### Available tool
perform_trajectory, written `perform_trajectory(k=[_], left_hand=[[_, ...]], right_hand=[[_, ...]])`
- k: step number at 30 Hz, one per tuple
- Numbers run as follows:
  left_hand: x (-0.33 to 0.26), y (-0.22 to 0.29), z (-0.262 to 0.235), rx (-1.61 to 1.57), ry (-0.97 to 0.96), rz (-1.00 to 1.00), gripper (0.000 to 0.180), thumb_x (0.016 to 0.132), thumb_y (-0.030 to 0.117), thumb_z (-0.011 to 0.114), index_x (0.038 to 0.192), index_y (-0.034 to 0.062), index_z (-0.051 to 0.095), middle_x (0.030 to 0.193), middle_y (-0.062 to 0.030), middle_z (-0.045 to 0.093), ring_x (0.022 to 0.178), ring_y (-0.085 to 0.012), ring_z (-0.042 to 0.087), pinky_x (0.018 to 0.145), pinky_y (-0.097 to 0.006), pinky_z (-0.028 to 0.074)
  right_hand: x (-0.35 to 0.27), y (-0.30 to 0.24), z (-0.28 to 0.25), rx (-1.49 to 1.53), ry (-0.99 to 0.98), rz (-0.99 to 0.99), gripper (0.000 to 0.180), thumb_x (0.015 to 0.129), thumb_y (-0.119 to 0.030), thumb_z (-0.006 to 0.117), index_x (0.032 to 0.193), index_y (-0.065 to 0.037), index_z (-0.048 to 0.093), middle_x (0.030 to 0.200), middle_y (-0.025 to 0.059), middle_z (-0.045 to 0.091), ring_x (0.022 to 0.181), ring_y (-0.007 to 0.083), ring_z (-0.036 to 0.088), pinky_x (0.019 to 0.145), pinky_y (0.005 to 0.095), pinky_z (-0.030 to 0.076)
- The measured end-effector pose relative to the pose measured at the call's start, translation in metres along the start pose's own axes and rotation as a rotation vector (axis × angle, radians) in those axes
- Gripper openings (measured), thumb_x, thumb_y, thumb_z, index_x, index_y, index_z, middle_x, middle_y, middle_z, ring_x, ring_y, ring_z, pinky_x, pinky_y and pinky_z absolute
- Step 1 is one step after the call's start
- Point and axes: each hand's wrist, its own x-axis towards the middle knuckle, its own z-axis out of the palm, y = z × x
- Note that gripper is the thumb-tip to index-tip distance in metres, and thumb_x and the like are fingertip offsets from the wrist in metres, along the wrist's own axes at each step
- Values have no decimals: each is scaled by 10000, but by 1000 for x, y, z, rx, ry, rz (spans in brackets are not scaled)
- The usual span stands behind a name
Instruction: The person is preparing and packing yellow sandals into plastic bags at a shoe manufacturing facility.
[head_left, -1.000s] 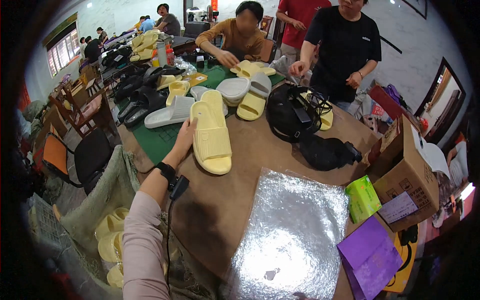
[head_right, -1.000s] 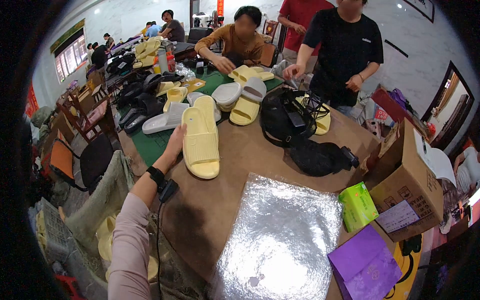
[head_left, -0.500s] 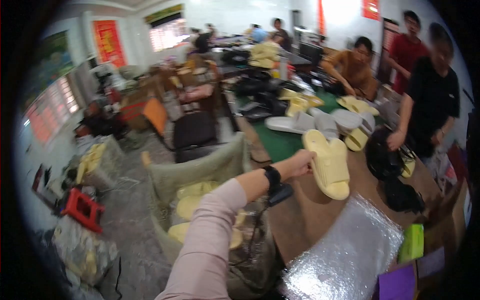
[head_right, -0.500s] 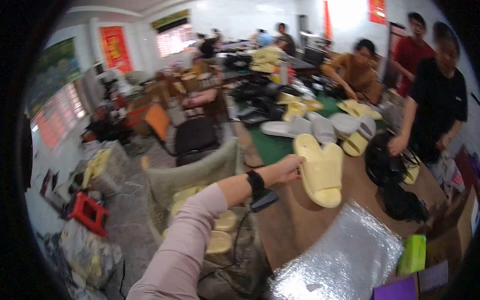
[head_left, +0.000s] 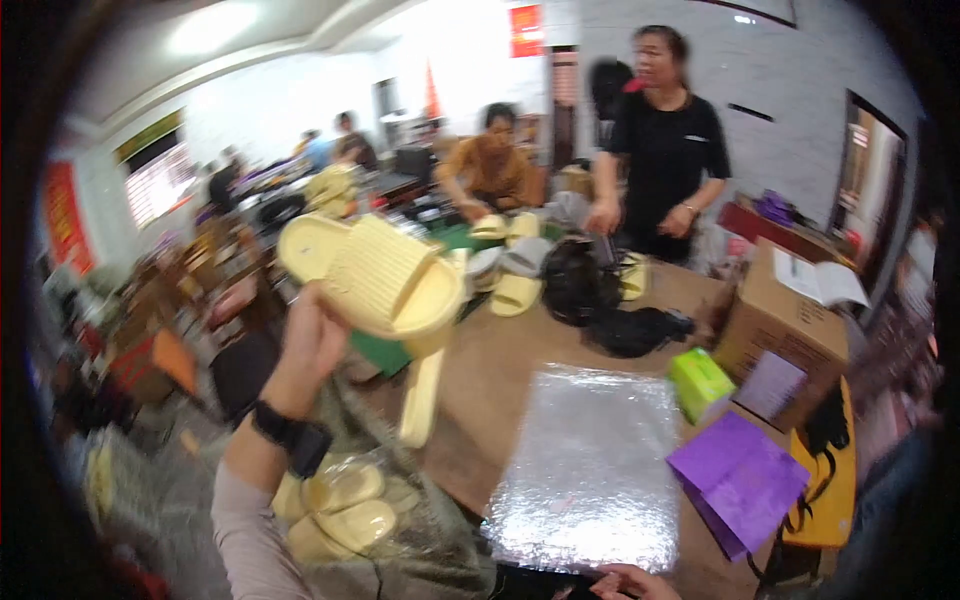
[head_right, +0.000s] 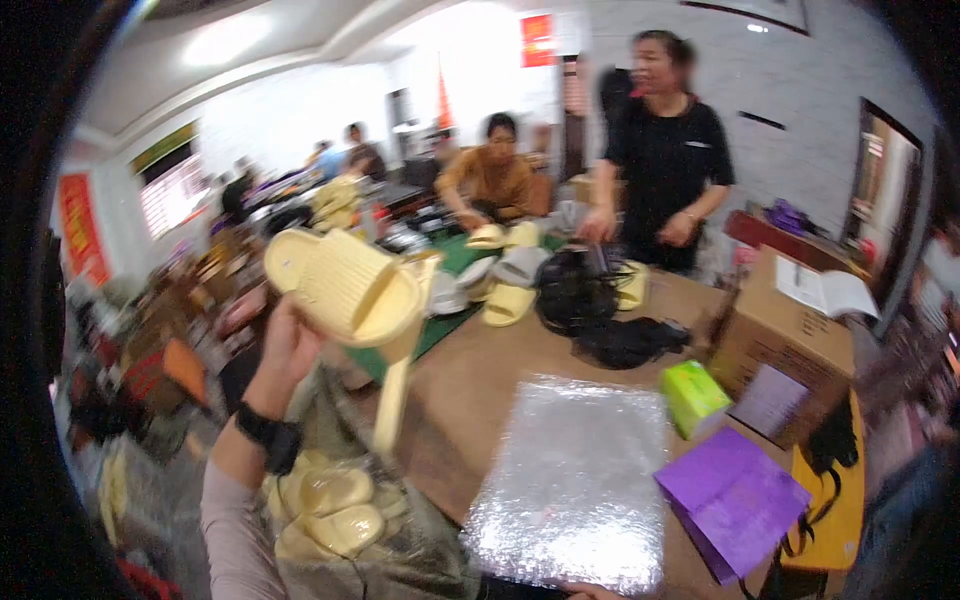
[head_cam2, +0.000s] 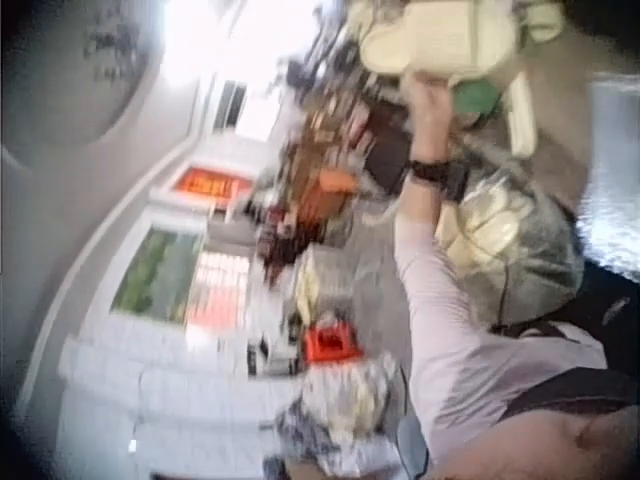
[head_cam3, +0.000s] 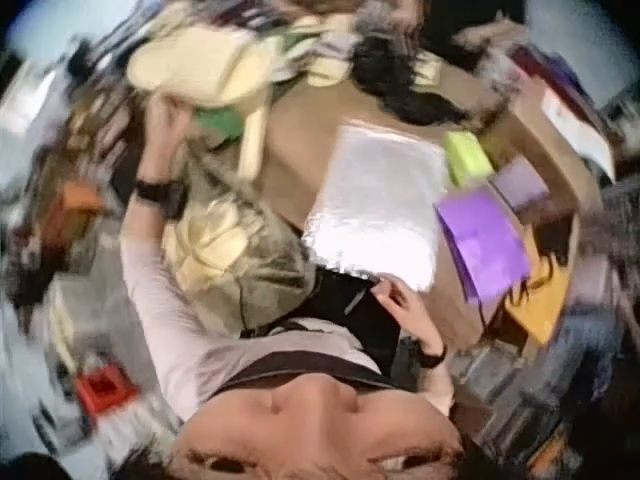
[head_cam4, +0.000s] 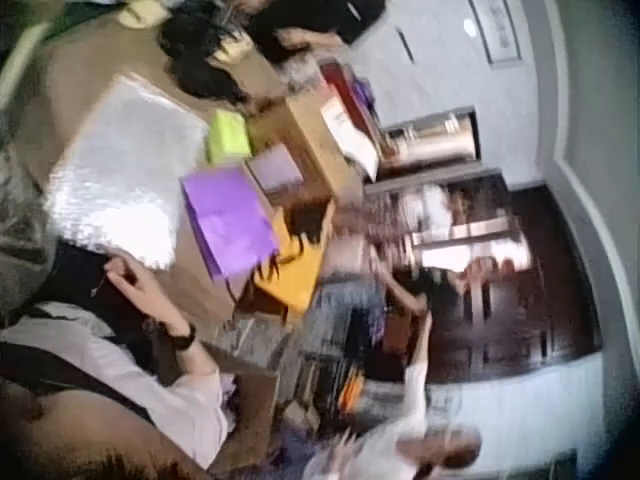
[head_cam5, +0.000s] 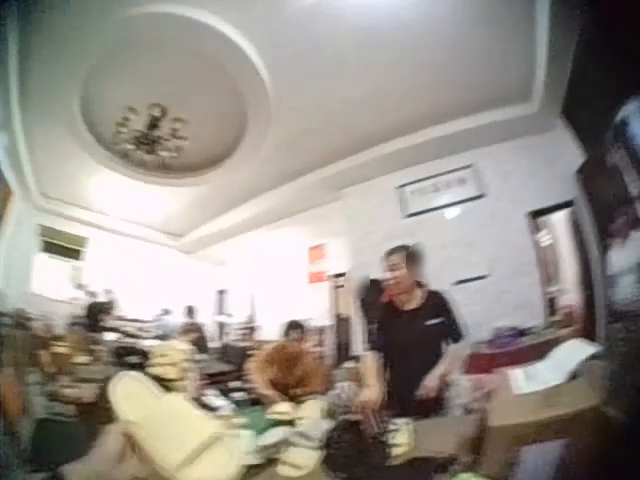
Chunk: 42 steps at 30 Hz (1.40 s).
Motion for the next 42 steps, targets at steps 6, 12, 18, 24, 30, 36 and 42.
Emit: perform_trajectory(k=[6,12,18,24,30,36,42], left_hand=[[-60,-8,78,-37,-211,-108,361,989,213,382,1238,-32,474,1201,-119,580,1069,-193,587,947,-329,478],[-147,-33,147,-99,-358,-513,373,946,133,417,1284,-23,419,1201,-146,569,1037,-247,609,891,-359,519],[-202,-61,177,54,-563,-765,397,923,162,439,1260,-46,461,1178,-178,588,1045,-278,611,920,-411,505],[-212,-87,185,27,-756,-901,484,873,113,500,1325,-5,377,1256,-138,527,1132,-264,546,948,-387,466],[-194,-107,159,8,-626,-985,472,891,145,487,1333,7,392,1244,-133,554,1129,-275,550,976,-398,453],[-179,-153,148,-151,-569,-1006,404,933,177,402,1251,-63,466,1177,-170,592,1078,-279,587,946,-397,477],[-151,-195,139,-252,-500,-906,389,901,115,372,1234,-66,461,1186,-165,584,1089,-264,576,968,-390,457]], right_hand=[[-20,5,-1,-16,81,-56,427,940,-135,561,1325,-15,421,991,37,560,913,123,534,822,269,442],[-15,28,-6,10,82,-61,454,944,-177,557,1346,-30,406,1128,73,555,1009,143,539,883,305,442],[-34,59,-17,268,86,-219,541,984,-285,444,1431,-50,251,1333,188,460,1181,244,492,997,387,405],[-50,-4,-10,974,-8,-521,614,986,-305,403,1471,-48,128,1318,240,467,1189,346,497,1007,473,414],[-70,-96,6,1317,455,-77,355,941,-209,543,1220,9,502,944,101,598,852,228,599,745,370,487],[-45,0,-19,1590,-254,-652,606,980,-451,303,1446,-69,239,1449,154,351,1287,315,411,1070,440,343],[-27,38,-49,1361,83,-473,655,968,-551,252,1430,-87,286,1449,108,355,1278,270,424,1060,415,367]])
